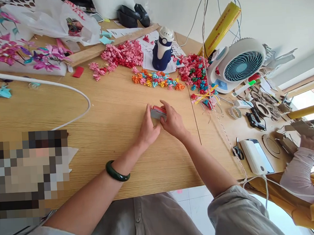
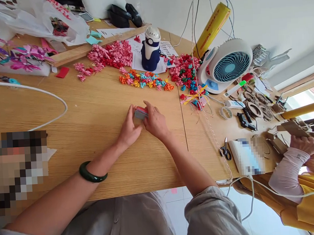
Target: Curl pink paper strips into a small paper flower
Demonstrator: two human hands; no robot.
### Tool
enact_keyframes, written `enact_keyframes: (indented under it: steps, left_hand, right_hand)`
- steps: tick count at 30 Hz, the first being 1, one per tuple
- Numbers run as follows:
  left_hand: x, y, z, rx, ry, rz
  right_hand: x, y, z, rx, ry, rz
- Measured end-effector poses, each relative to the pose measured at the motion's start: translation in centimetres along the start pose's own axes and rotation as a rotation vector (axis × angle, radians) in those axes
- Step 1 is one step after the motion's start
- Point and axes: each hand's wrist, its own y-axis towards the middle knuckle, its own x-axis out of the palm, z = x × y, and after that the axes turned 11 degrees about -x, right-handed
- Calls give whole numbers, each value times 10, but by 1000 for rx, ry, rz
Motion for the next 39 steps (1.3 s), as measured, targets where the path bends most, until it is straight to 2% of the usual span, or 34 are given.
enact_keyframes:
  steps: [6,10,14,17,21,26,31,39]
  left_hand:
    - [9,-4,9,-52,-14,-23]
    - [6,7,7,-88,-168,39]
    - [14,20,10,-128,-275,108]
    - [22,26,14,-79,-223,143]
    - [24,27,14,-58,-147,175]
    - [27,25,18,-88,-142,164]
    - [32,27,20,-148,-134,240]
    - [41,27,17,-114,-80,313]
  right_hand:
    - [9,-11,15,-42,129,153]
    - [14,-17,17,-97,178,193]
    - [19,-17,14,-92,189,190]
    - [22,-17,16,-85,185,225]
    - [28,-20,23,-93,250,359]
    - [41,-18,25,42,423,431]
    - [43,-17,19,86,447,432]
    - [47,-12,15,271,706,690]
